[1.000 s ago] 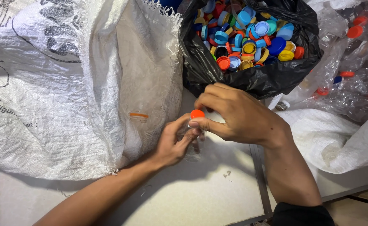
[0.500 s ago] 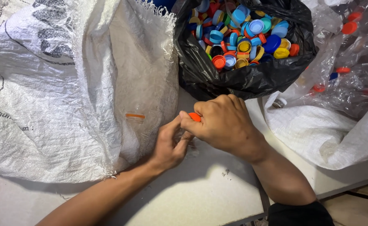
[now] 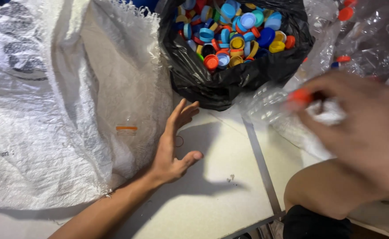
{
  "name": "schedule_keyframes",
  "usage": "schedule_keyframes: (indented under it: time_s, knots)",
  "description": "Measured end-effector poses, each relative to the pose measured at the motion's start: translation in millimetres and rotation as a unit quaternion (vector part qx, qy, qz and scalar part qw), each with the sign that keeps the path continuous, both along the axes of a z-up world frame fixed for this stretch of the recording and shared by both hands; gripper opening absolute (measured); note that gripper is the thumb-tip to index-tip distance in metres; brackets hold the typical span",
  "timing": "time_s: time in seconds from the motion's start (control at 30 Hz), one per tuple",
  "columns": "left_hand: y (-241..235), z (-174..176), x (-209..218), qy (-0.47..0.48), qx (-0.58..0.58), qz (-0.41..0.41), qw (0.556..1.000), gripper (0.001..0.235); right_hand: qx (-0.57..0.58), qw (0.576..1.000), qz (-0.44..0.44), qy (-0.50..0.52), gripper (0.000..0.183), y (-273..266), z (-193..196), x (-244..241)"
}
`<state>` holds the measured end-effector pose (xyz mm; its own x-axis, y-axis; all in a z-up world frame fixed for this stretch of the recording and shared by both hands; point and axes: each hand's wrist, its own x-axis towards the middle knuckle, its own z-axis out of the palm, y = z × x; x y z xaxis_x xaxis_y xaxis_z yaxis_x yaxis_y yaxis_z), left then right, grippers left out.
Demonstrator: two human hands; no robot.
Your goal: The person repeatedly picks up clear plastic bottles from a white sack and screws on colorful plastic bottle caps taken from a black bag. The person secures the cap and places the capped bottle into a second white sack on the right side of the table.
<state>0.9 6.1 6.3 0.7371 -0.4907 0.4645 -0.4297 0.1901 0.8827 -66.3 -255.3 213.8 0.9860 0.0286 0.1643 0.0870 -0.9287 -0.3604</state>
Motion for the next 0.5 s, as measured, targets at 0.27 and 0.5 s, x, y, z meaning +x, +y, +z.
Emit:
schedule_keyframes:
  time_s: [0.27,0.5]
  knots:
    - [-1,3,1,0.07,-0.002,-0.038,0.997,0.102,-0.054,0.935,-0.348,-0.044,0.033,-283,-127,-39]
    - [0,2,1,0.084,0.008,-0.045,0.995,0.101,0.026,0.91,-0.376,-0.17,0.042,-195,-87,29]
